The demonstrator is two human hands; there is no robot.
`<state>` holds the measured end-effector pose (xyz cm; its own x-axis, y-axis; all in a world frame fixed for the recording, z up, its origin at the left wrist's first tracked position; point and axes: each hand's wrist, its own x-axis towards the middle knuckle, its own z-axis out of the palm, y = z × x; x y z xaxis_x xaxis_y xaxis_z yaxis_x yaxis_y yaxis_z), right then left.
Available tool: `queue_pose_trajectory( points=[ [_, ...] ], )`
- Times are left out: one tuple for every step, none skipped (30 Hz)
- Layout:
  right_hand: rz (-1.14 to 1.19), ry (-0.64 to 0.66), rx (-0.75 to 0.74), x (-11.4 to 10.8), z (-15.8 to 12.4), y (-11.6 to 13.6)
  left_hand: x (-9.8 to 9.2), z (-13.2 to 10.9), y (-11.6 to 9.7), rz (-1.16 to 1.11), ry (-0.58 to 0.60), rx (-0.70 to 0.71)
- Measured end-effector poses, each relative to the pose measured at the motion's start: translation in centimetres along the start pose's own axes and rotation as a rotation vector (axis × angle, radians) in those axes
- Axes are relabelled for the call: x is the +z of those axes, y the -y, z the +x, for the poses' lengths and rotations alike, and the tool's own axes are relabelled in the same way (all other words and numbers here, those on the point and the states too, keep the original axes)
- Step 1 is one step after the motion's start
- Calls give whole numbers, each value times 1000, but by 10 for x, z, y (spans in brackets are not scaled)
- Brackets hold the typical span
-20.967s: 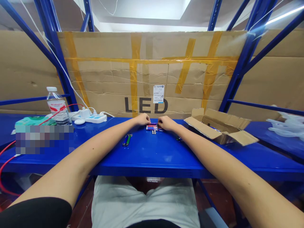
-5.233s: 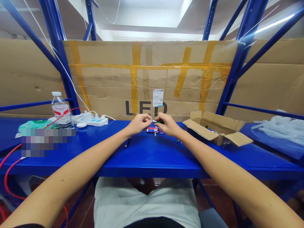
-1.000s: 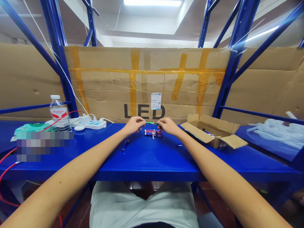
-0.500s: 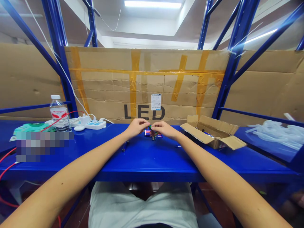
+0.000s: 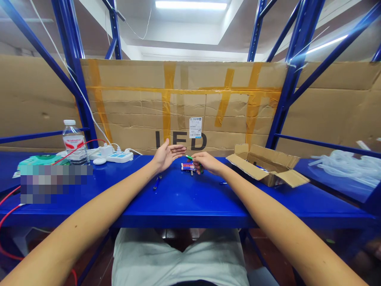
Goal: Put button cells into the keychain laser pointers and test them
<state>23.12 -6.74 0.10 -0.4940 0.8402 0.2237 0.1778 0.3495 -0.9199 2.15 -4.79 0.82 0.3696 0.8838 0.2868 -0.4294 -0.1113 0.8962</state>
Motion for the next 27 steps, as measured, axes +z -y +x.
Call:
queue_pose_trajectory(
  points=[
    [-39,-14,4,0,0,0,0,0,0,-1,-3,-4],
    [-78,-29,8,0,0,-1,-1,0,0,1,-3,-10],
    [-115,-43,15,0,0,-1,0,0,0,4,-2,-13],
    [-149,-54,26,0,0,0,0,1,0,9,-1,-15],
    [-178,-64,38,0,0,0,0,1,1,14,-1,-16],
    [-201,-73,49,1,-1,1,1,1,1,20,-3,-16],
    [-218,-81,56,1,-1,1,1,1,1,25,-9,-16],
    [-230,-86,60,1,-1,2,2,1,1,30,-19,-16],
    [-237,-90,62,1,-1,3,2,1,1,35,-31,-16],
    [-241,-96,60,1,-1,3,2,1,0,40,-46,-16],
    [-243,-101,57,1,-1,4,3,0,0,44,-61,-16],
    [-245,-106,53,1,-1,4,3,0,0,48,-77,-16],
    [-248,-113,49,1,-1,4,4,-1,0,53,-92,-17],
    [-252,-120,44,1,-1,4,4,-1,0,57,-104,-19],
    [-259,-128,40,0,-1,4,5,-1,0,63,-114,-20],
    [-269,-135,40,0,0,3,5,-2,0,69,-121,-22],
    [-278,-141,42,-1,0,3,6,-2,0,77,-125,-24],
    [-287,-144,45,-1,0,2,6,-2,0,86,-128,-27],
    [-295,-147,47,-1,1,2,6,-2,0,95,-131,-31],
    [-303,-149,47,-2,1,1,6,-3,0,105,-135,-36],
    [-311,-150,45,-2,2,1,6,-3,0,113,-139,-40],
    [-321,-149,43,-2,2,0,6,-3,0,119,-139,-46],
    [-334,-149,43,-2,2,0,6,-2,0,125,-138,-50],
    [-349,-149,44,-2,2,0,6,-2,0,129,-134,-54],
    [-364,-148,46,-2,2,0,5,-2,0,134,-129,-58],
    [-378,-144,47,-1,2,0,5,-2,0,137,-124,-59],
    [-388,-143,48,-1,2,-1,5,-2,0,139,-119,-60]
  ],
)
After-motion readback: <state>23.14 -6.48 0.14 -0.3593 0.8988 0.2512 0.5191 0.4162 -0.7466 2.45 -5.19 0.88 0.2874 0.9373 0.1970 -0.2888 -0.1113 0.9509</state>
